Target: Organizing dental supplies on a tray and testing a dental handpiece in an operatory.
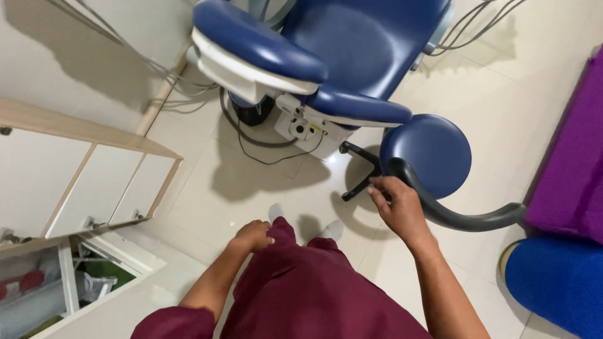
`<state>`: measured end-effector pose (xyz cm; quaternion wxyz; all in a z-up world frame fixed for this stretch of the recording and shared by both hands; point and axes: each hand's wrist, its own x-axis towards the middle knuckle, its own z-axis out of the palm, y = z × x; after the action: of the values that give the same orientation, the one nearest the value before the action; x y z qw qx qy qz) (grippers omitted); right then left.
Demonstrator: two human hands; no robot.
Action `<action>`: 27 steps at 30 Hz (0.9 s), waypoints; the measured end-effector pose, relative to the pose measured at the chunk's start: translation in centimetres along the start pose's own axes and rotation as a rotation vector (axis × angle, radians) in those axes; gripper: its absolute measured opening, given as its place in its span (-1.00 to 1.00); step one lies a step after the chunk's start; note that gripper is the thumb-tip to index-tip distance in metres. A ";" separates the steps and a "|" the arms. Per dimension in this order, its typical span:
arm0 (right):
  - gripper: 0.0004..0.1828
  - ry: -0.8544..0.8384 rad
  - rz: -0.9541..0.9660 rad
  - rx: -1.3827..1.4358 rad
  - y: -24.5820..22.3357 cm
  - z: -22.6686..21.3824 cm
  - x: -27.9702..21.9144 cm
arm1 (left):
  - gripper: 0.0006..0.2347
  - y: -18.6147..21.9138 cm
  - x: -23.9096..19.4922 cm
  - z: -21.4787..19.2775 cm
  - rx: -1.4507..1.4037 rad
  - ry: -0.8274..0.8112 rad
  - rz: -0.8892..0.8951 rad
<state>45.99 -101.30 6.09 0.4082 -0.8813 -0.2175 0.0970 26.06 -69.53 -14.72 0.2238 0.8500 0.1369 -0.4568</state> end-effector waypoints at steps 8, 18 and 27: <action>-0.76 -0.067 -0.060 -0.153 -2.7 4.0 3.0 | -0.49 -9.4 -0.8 6.1 -0.180 0.130 -0.040; -0.71 -0.095 0.195 -0.173 -3.2 4.2 -3.2 | -0.51 -10.2 2.0 0.3 0.006 0.026 -0.050; -0.69 0.154 0.260 -0.098 5.4 -4.9 -12.4 | -0.71 20.6 0.9 -6.5 -0.081 0.618 0.625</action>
<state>38.32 -113.44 5.09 0.3642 -0.9257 -0.0743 0.0705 40.20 -84.00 -7.09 0.3329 0.9378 -0.0484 -0.0858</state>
